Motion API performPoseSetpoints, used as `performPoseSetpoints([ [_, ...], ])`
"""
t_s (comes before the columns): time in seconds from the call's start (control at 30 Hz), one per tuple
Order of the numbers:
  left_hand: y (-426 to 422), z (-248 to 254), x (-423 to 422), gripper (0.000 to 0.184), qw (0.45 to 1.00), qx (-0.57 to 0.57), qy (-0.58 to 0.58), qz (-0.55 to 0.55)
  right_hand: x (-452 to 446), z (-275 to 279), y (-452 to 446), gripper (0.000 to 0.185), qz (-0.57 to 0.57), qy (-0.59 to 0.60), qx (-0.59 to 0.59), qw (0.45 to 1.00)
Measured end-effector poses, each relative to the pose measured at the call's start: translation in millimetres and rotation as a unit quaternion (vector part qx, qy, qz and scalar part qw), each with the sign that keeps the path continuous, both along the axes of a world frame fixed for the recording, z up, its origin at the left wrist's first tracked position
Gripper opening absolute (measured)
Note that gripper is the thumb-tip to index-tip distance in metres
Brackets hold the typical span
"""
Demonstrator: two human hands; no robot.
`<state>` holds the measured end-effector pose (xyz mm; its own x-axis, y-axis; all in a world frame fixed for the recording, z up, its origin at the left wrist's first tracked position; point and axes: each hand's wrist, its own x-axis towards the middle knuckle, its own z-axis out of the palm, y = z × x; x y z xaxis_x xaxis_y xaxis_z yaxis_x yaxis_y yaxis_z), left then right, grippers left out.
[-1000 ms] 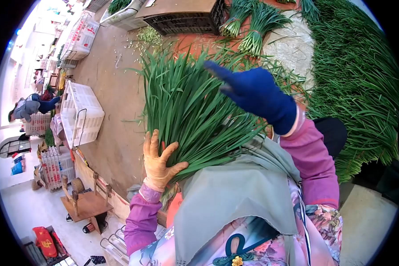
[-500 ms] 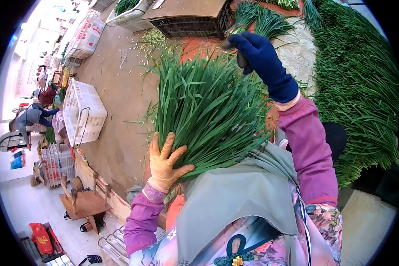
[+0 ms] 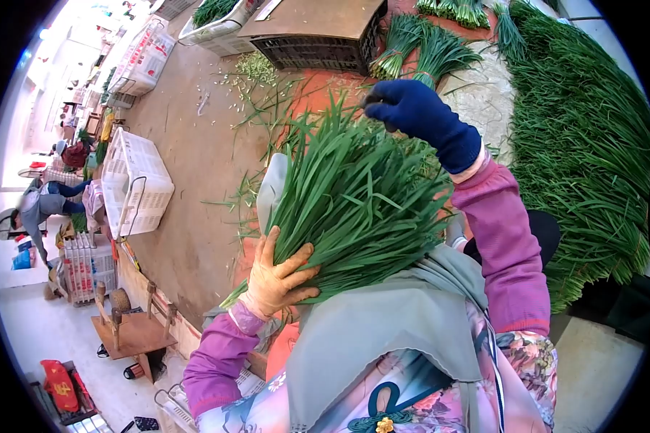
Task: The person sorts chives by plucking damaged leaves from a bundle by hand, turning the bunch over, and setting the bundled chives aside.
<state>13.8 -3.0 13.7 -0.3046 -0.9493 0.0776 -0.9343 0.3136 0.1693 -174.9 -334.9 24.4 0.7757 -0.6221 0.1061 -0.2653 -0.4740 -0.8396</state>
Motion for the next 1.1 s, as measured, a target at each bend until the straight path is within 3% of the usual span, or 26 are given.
performPoseSetpoints([
  [0.1, 1, -1, 1, 0.047, 1.000, -0.011, -0.006, -0.021, -3, -8, 1, 0.040, 0.084, 0.008, -0.187, 0.979],
  [0.13, 1, -1, 1, 0.047, 1.000, -0.013, -0.002, -0.019, -3, -7, 4, 0.040, 0.084, 0.008, -0.187, 0.979],
  [0.2, 1, -1, 1, 0.048, 1.000, -0.015, 0.001, -0.018, -2, -2, 15, 0.042, 0.085, 0.149, -0.267, 0.948],
  [0.33, 1, -1, -1, 0.048, 1.000, -0.019, 0.002, -0.017, 13, -11, 17, 0.026, 0.114, 0.240, -0.224, 0.938],
  [0.37, 1, -1, -1, 0.048, 1.000, -0.019, 0.002, -0.016, 14, -22, 16, 0.026, 0.114, 0.239, -0.224, 0.938],
  [0.43, 2, 0, -1, 0.048, 1.000, -0.020, -0.001, -0.017, 9, -42, 12, 0.022, 0.091, 0.001, -0.178, 0.980],
  [0.47, 2, 0, 0, 0.048, 1.000, -0.021, -0.003, -0.017, 4, -43, 4, 0.022, 0.091, 0.001, -0.178, 0.980],
  [0.5, 2, -1, 0, 0.048, 1.000, -0.021, -0.002, -0.016, -2, -38, -8, 0.023, 0.057, -0.108, -0.023, 0.992],
  [0.53, 3, -2, 0, 0.047, 1.000, -0.019, 0.000, -0.013, -8, -33, -18, 0.025, 0.021, -0.212, 0.134, 0.968],
  [0.6, 3, -1, 0, 0.047, 1.000, -0.016, 0.002, -0.012, -19, -23, -36, 0.028, -0.028, -0.178, 0.297, 0.938],
  [0.63, 2, -1, -1, 0.047, 1.000, -0.020, 0.000, -0.012, -17, -20, -40, 0.030, -0.027, -0.081, 0.272, 0.958],
  [0.67, 1, -1, 0, 0.047, 1.000, -0.023, -0.002, -0.012, -9, -22, -35, 0.030, -0.029, -0.082, 0.272, 0.958],
  [0.7, 1, -1, 0, 0.047, 1.000, -0.023, -0.001, -0.014, 2, -27, -26, 0.033, -0.047, -0.088, 0.035, 0.994],
  [0.73, 1, -2, 0, 0.047, 1.000, -0.027, 0.002, -0.016, 11, -22, -13, 0.042, -0.060, -0.088, -0.205, 0.973],
  [0.77, 1, -3, 0, 0.047, 0.999, -0.031, 0.004, -0.017, 12, -11, -8, 0.063, -0.026, 0.004, -0.198, 0.980],
  [0.8, 0, -1, -1, 0.047, 0.999, -0.031, 0.004, -0.016, 18, -12, -6, 0.063, -0.026, 0.004, -0.198, 0.980],
  [0.87, -3, 3, -3, 0.047, 0.999, -0.030, -0.008, -0.023, 31, -16, -1, 0.068, 0.013, 0.073, -0.322, 0.944],
  [0.9, -3, 4, -4, 0.047, 0.999, -0.029, -0.009, -0.023, 36, -11, 2, 0.057, 0.014, 0.113, -0.314, 0.943],
  [0.93, -3, 4, -4, 0.047, 0.999, -0.029, -0.008, -0.021, 38, -12, 1, 0.057, 0.013, 0.112, -0.314, 0.943],
  [1.0, -3, 4, -5, 0.046, 0.999, -0.030, -0.008, -0.019, 43, -19, -6, 0.038, 0.141, 0.077, -0.359, 0.920],
  [1.03, -3, 5, -6, 0.046, 0.999, -0.028, -0.009, -0.016, 43, -28, -9, 0.019, 0.165, -0.033, -0.329, 0.929],
  [1.07, -2, 5, -6, 0.046, 1.000, -0.026, -0.009, -0.012, 38, -33, -19, 0.019, 0.166, -0.033, -0.330, 0.929],
  [1.1, -1, 4, -5, 0.046, 1.000, -0.027, -0.008, -0.011, 30, -27, -27, 0.018, 0.179, -0.119, -0.081, 0.973],
])
